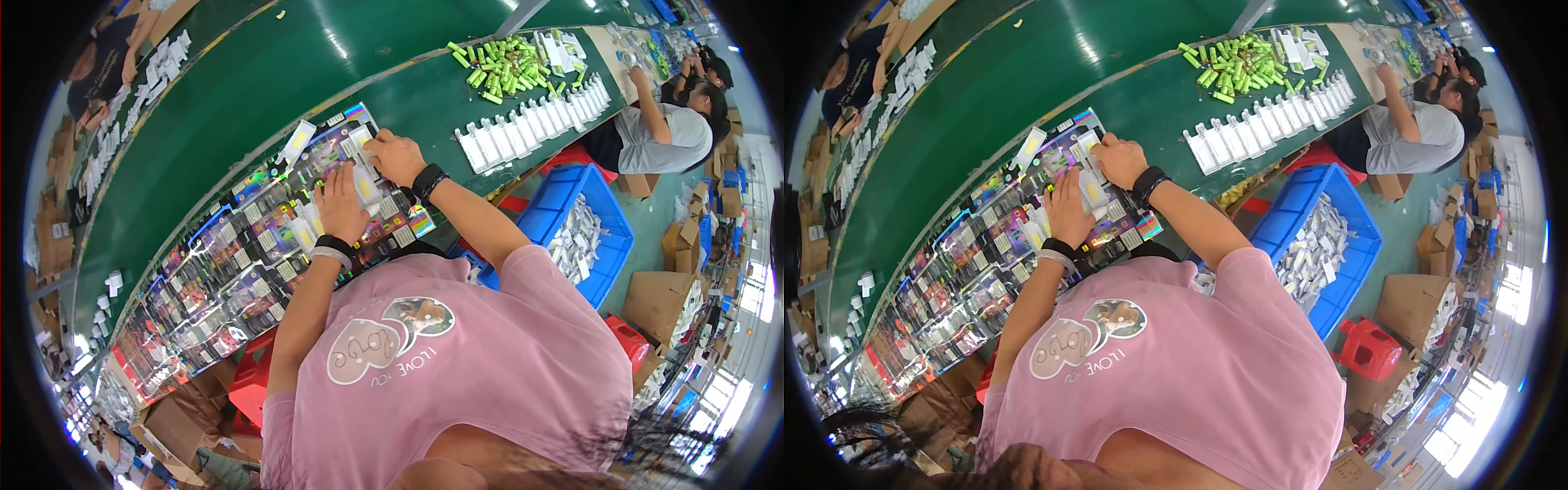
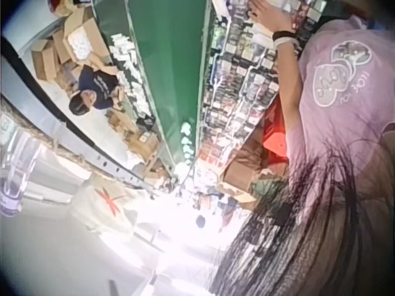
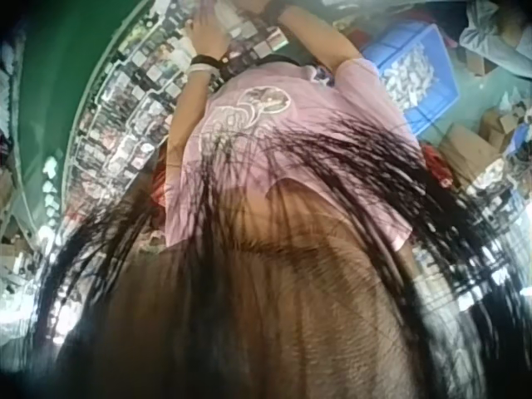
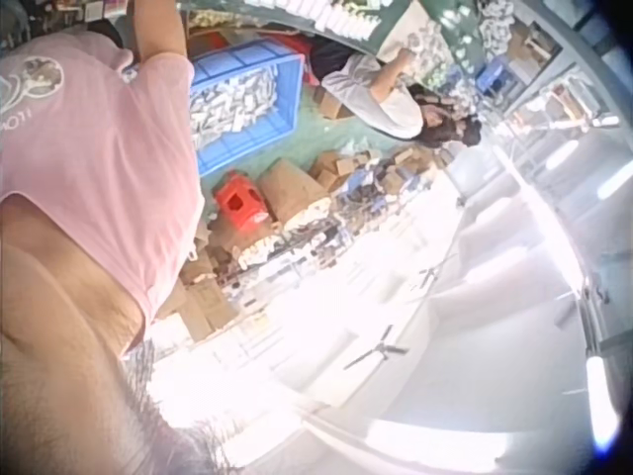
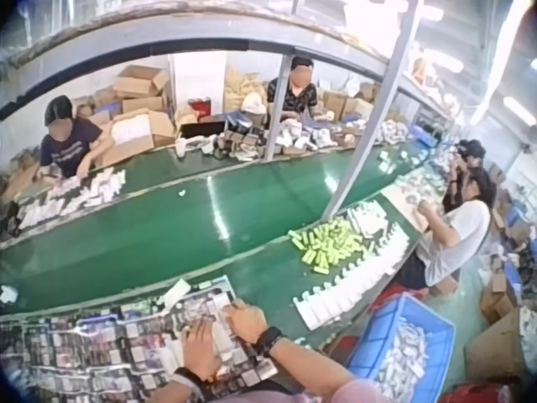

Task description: Assembling small white plastic components on a factory line and placing them in boxes.

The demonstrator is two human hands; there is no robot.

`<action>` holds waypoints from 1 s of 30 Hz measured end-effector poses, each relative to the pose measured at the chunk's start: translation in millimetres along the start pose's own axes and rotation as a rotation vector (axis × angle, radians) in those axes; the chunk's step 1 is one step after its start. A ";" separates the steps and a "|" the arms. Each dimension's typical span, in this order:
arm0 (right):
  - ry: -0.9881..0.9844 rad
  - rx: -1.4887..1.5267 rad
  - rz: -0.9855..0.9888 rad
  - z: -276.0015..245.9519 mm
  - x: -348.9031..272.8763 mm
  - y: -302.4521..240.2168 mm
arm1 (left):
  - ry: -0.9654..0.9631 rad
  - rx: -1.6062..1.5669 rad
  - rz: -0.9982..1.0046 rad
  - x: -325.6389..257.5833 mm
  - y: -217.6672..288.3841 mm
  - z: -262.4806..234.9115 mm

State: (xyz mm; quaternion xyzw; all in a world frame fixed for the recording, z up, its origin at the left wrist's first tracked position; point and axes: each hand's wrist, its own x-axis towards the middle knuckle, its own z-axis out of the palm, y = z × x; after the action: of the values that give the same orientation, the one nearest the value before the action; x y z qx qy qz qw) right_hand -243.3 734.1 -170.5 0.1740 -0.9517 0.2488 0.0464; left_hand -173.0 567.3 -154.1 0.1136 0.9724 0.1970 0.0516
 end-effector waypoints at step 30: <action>-0.326 0.115 0.302 -18.2 -35.7 -0.4 | -0.005 -0.009 0.073 -2.7 -9.8 10.1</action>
State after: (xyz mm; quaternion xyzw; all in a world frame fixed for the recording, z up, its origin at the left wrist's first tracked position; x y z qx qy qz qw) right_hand -209.8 753.7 -160.7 0.0697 -0.9460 0.2755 -0.1558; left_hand -170.9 561.6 -167.1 0.1493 0.9667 0.2026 0.0470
